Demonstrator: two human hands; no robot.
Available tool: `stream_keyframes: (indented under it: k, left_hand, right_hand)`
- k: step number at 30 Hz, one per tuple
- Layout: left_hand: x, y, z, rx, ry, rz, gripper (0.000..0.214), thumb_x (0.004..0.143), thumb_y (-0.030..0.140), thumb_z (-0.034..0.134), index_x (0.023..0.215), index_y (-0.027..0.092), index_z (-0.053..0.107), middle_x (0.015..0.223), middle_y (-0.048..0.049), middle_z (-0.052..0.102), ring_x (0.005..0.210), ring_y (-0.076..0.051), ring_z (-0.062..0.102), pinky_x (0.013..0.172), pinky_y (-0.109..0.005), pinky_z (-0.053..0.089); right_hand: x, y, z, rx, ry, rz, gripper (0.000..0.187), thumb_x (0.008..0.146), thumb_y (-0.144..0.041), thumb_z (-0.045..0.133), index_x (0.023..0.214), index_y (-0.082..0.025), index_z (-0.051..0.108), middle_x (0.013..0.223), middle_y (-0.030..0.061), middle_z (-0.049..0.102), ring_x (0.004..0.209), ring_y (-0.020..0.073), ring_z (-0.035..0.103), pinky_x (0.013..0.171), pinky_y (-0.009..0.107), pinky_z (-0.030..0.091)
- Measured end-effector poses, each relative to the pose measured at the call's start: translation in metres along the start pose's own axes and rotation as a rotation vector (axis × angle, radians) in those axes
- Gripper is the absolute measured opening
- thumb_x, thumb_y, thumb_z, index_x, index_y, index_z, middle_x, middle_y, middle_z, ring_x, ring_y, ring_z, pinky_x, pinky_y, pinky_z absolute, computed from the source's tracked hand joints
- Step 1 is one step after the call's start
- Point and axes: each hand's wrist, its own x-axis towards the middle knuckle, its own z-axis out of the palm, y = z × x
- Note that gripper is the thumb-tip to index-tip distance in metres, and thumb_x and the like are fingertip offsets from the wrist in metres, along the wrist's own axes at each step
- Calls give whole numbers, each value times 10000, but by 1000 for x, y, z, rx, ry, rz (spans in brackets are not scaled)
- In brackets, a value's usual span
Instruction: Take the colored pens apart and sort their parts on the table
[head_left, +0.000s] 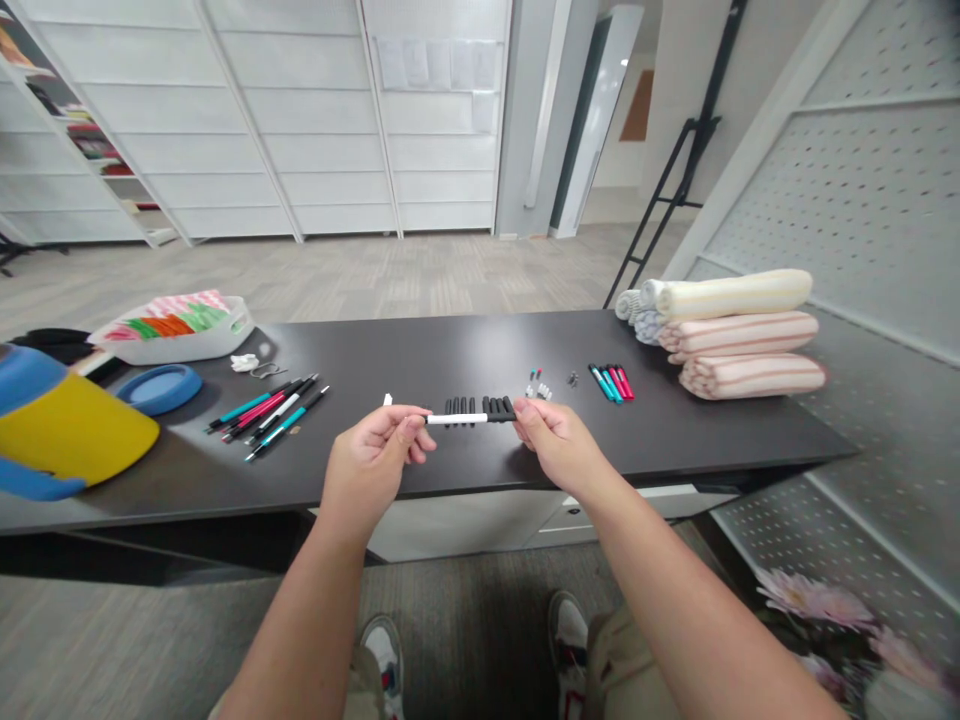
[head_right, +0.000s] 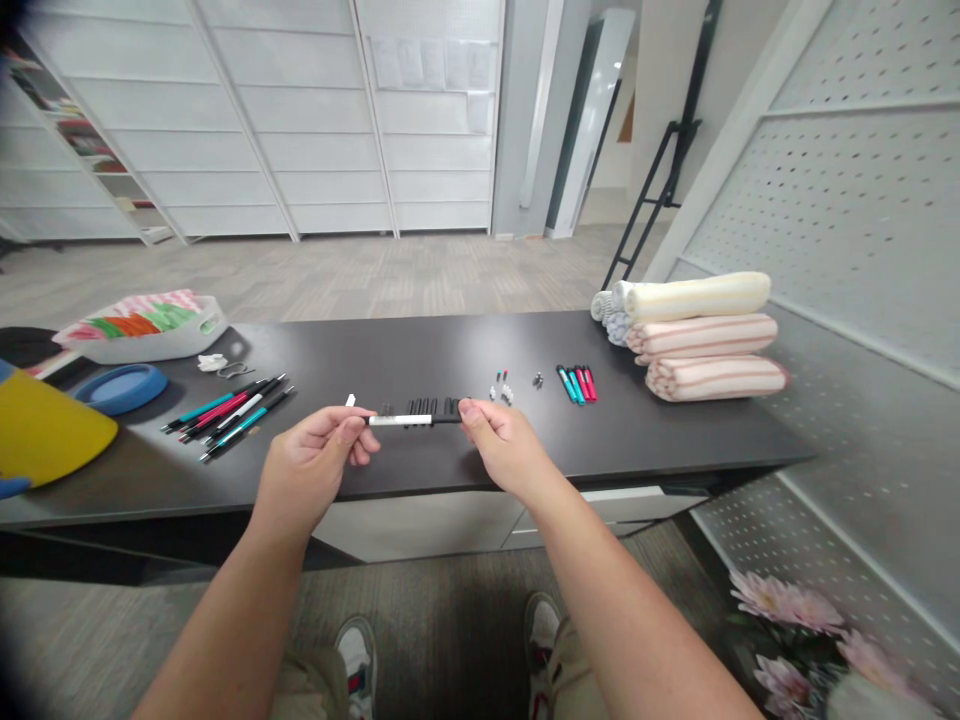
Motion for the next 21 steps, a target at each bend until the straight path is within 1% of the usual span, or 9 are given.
stream_keyframes:
  k: [2,4,7,9,11,14,16,18,21]
  left_hand:
    - [0,-1,6,10,44,-31,331,994,469,638,885,172,734,703,-19,712,578,-116,606,586,-238,487]
    - [0,-4,9,14,60,-56,399,1004,509,607,811,174,705,695,-18,704,573,-112,597,594,-242,481]
    - [2,-10,11,-4,28,-87,432,1005,548,592,801,180,692,709,-15,699,584,-111,591,615,-247,475]
    - [3,-13,10,-12,13,-94,419,997,547,608,806,183,692,729,-15,702,599,-112,589,628,-249,468]
    - [4,-15,9,-22,11,-97,411,994,542,615,803,187,689,739,-16,702,609,-113,586,629,-251,459]
    - [5,-15,9,-32,11,-110,402,987,541,623,807,188,689,741,-20,702,612,-118,585,620,-254,452]
    - [6,-15,10,-27,7,-118,395,981,541,631,818,186,693,745,-24,704,613,-122,587,617,-256,452]
    - [7,-15,10,-27,6,-121,395,979,543,633,825,184,693,746,-27,704,612,-125,588,616,-258,456]
    - [8,-16,10,-47,14,-117,397,979,544,631,820,184,687,747,-27,699,614,-128,590,620,-259,466]
  right_hand:
    - [-1,-4,0,-97,31,-29,551,1077,-601,383,679,-222,431,627,-38,406,593,131,381,588,282,277]
    - [-1,-7,-1,-192,66,-61,554,1086,-574,373,681,-214,490,622,-30,455,606,136,434,605,279,299]
    - [-1,-8,-2,-270,107,-75,525,1087,-541,393,748,-211,621,624,-26,522,619,142,496,626,274,335]
    - [1,-7,-4,-279,99,-60,486,1075,-518,437,788,-214,684,653,-16,597,634,146,543,640,273,369]
    - [2,-7,-6,-243,77,-17,415,1047,-497,507,835,-217,729,723,-2,692,620,144,573,629,274,403]
    - [3,-5,-9,-125,58,67,301,985,-480,616,985,-225,776,861,23,788,577,136,609,603,276,464]
    - [4,-3,-11,-37,49,111,323,943,-495,672,1076,-221,779,926,46,810,618,151,667,636,288,523]
    - [4,-2,-13,30,34,146,378,902,-525,717,1102,-209,773,955,67,816,676,172,709,673,303,563]
    - [4,-1,-15,26,3,185,411,919,-582,683,1015,-194,777,901,71,810,642,163,697,632,285,558]
